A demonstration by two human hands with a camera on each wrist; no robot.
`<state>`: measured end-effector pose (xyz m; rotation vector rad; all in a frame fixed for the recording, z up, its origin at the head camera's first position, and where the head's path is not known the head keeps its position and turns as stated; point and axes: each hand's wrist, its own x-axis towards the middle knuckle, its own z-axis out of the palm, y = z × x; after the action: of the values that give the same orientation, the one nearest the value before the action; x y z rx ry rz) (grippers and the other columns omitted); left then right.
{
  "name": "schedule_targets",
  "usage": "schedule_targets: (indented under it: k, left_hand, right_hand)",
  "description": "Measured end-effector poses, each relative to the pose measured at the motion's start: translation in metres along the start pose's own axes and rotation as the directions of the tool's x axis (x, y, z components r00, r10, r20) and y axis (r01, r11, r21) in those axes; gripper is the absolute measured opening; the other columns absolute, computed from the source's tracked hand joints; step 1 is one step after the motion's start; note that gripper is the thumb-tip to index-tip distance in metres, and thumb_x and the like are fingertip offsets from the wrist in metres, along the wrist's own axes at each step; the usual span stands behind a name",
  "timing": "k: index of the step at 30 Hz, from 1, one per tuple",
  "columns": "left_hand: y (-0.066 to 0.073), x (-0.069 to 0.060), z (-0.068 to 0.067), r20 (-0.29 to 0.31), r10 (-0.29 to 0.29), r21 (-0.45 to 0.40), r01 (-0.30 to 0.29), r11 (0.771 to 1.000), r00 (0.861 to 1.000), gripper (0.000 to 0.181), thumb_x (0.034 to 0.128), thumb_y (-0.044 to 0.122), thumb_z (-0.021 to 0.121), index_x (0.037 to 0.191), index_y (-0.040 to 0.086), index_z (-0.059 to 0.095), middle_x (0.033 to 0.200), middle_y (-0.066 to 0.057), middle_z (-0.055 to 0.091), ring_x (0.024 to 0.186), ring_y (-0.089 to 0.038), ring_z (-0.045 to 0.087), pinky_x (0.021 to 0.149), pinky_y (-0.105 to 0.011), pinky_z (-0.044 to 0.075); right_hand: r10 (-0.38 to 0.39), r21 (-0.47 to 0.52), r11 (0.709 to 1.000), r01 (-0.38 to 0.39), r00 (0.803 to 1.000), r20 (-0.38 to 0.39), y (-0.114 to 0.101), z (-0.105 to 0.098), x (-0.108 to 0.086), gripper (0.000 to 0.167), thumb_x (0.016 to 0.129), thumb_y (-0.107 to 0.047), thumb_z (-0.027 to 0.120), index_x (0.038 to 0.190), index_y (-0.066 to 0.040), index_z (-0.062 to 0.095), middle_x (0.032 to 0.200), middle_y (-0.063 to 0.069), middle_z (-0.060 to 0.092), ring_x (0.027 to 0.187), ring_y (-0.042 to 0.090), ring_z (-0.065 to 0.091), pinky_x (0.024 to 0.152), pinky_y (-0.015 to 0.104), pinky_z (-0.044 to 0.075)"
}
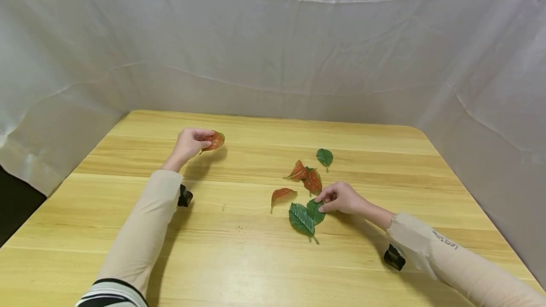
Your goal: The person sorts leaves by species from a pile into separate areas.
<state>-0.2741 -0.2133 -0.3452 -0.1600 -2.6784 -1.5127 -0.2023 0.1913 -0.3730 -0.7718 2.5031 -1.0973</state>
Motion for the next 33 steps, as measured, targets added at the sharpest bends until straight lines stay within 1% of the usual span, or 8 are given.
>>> schedule_targets:
  k: [4,12,17,20,24,26,31,33]
  left_hand:
    - [-0.004,0.002,-0.001,-0.007,-0.019,-0.004,0.019,1.0,1.0,0.031,0.0834,-0.007,0.056,0.114,-0.009,0.056,0.111,-0.025,0.056,0.1,-0.031,0.054,0.074,-0.022,0.046]
    - [-0.008,0.006,0.001,0.012,-0.096,0.019,0.095,0.995,0.995,0.031,0.0833,-0.007,0.056,0.114,-0.01,0.055,0.109,-0.026,0.056,0.098,-0.029,0.054,0.07,-0.018,0.045]
    - [-0.009,0.007,0.002,0.036,-0.123,0.037,0.122,0.992,0.992,0.033,0.0836,-0.009,0.054,0.116,-0.013,0.052,0.11,-0.028,0.055,0.099,-0.031,0.052,0.076,-0.023,0.045]
    - [-0.01,0.007,0.002,0.048,-0.131,0.054,0.128,0.99,0.99,0.034,0.0833,-0.011,0.052,0.117,-0.014,0.051,0.111,-0.029,0.054,0.101,-0.032,0.051,0.079,-0.026,0.044]
    - [-0.012,0.008,0.003,0.075,-0.148,0.074,0.142,0.987,0.986,0.036,0.0827,-0.012,0.05,0.118,-0.014,0.049,0.112,-0.03,0.053,0.1,-0.032,0.051,0.077,-0.026,0.045]
    - [-0.013,0.009,0.003,0.087,-0.155,0.092,0.147,0.985,0.984,0.036,0.0827,-0.013,0.049,0.119,-0.014,0.049,0.114,-0.03,0.051,0.102,-0.033,0.05,0.079,-0.028,0.045]
    - [-0.015,0.009,0.004,0.109,-0.13,0.126,0.116,0.985,0.985,0.038,0.0817,-0.013,0.049,0.12,-0.014,0.047,0.116,-0.03,0.05,0.104,-0.035,0.047,0.083,-0.034,0.042]
    - [-0.016,0.009,0.005,0.117,-0.122,0.111,0.109,0.988,0.986,0.04,0.0809,-0.015,0.048,0.121,-0.014,0.046,0.115,-0.03,0.049,0.104,-0.035,0.047,0.082,-0.033,0.043]
  right_hand:
    - [0.007,-0.009,1.0,-0.007,1.0,-0.003,0.001,-0.001,-0.001,0.019,0.071,-0.004,0.073,0.086,0.006,0.068,0.062,-0.001,0.053,0.051,0.006,0.037,0.046,0.019,0.031]
    - [0.009,-0.015,1.0,-0.009,1.0,0.004,0.002,0.0,-0.002,0.019,0.071,-0.005,0.074,0.086,0.005,0.068,0.062,-0.001,0.053,0.053,0.006,0.039,0.047,0.019,0.032]
    - [0.013,-0.014,1.0,-0.013,1.0,0.006,0.001,-0.001,-0.002,0.019,0.071,-0.005,0.073,0.087,0.005,0.068,0.063,-0.001,0.053,0.052,0.007,0.038,0.047,0.019,0.031]
    - [0.02,-0.008,1.0,-0.02,1.0,0.006,0.0,-0.002,-0.002,0.019,0.071,-0.005,0.073,0.087,0.005,0.068,0.063,0.0,0.053,0.052,0.007,0.038,0.047,0.019,0.031]
    - [0.021,-0.001,1.0,-0.021,1.0,0.01,0.001,-0.002,-0.003,0.019,0.071,-0.005,0.073,0.087,0.006,0.068,0.062,-0.001,0.052,0.051,0.006,0.037,0.046,0.019,0.031]
    - [0.022,0.0,1.0,-0.022,1.0,0.01,0.001,-0.002,-0.003,0.019,0.071,-0.004,0.073,0.087,0.006,0.068,0.061,-0.001,0.052,0.051,0.005,0.037,0.046,0.018,0.031]
    - [0.019,-0.001,1.0,-0.019,1.0,0.012,0.001,-0.002,-0.003,0.019,0.071,-0.004,0.073,0.087,0.006,0.068,0.061,-0.001,0.052,0.051,0.005,0.038,0.046,0.018,0.031]
    - [0.017,-0.003,1.0,-0.017,1.0,0.013,0.0,-0.002,-0.003,0.019,0.071,-0.004,0.073,0.087,0.006,0.068,0.062,-0.001,0.052,0.051,0.005,0.038,0.046,0.018,0.031]
